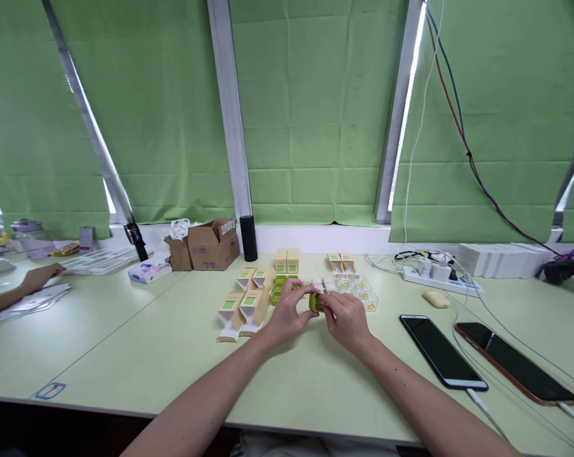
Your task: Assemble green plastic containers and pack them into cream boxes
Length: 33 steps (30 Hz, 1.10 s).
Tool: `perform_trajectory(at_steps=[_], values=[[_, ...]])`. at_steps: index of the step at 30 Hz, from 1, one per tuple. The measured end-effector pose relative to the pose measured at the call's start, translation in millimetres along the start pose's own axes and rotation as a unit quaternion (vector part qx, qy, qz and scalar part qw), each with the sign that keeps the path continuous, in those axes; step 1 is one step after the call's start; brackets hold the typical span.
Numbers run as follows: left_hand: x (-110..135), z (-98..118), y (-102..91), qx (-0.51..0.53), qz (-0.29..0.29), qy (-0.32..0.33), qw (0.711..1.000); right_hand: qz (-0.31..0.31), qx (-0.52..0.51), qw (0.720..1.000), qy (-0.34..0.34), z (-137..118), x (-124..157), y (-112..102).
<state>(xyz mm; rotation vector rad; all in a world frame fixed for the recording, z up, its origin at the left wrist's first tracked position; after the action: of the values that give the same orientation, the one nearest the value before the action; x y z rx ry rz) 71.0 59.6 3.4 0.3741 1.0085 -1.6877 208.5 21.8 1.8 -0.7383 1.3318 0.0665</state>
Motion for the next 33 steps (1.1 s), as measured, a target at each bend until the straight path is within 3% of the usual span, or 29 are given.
perform_trajectory(at_steps=[24,33], values=[[2.5,-11.8,5.7,0.008,-0.031,-0.010,0.999,-0.002,-0.027,0.999,-0.031,1.5,2.5,7.3],[-1.6,-11.2,-2.1,0.024,0.003,-0.033,0.999,-0.018,-0.051,0.997,-0.051,5.2,1.4,1.1]])
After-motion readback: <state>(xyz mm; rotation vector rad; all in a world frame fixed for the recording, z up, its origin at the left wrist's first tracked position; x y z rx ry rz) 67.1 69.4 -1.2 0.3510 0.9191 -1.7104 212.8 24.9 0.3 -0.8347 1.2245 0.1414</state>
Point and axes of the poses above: each hand's wrist, its own x-axis away from the middle knuckle, its own y-axis out of the palm, z = x × y, the point moved 9 cm from there along -x, towards the middle knuckle, and after that the axes turned 9 degrees about x, right-handed, at the moved point
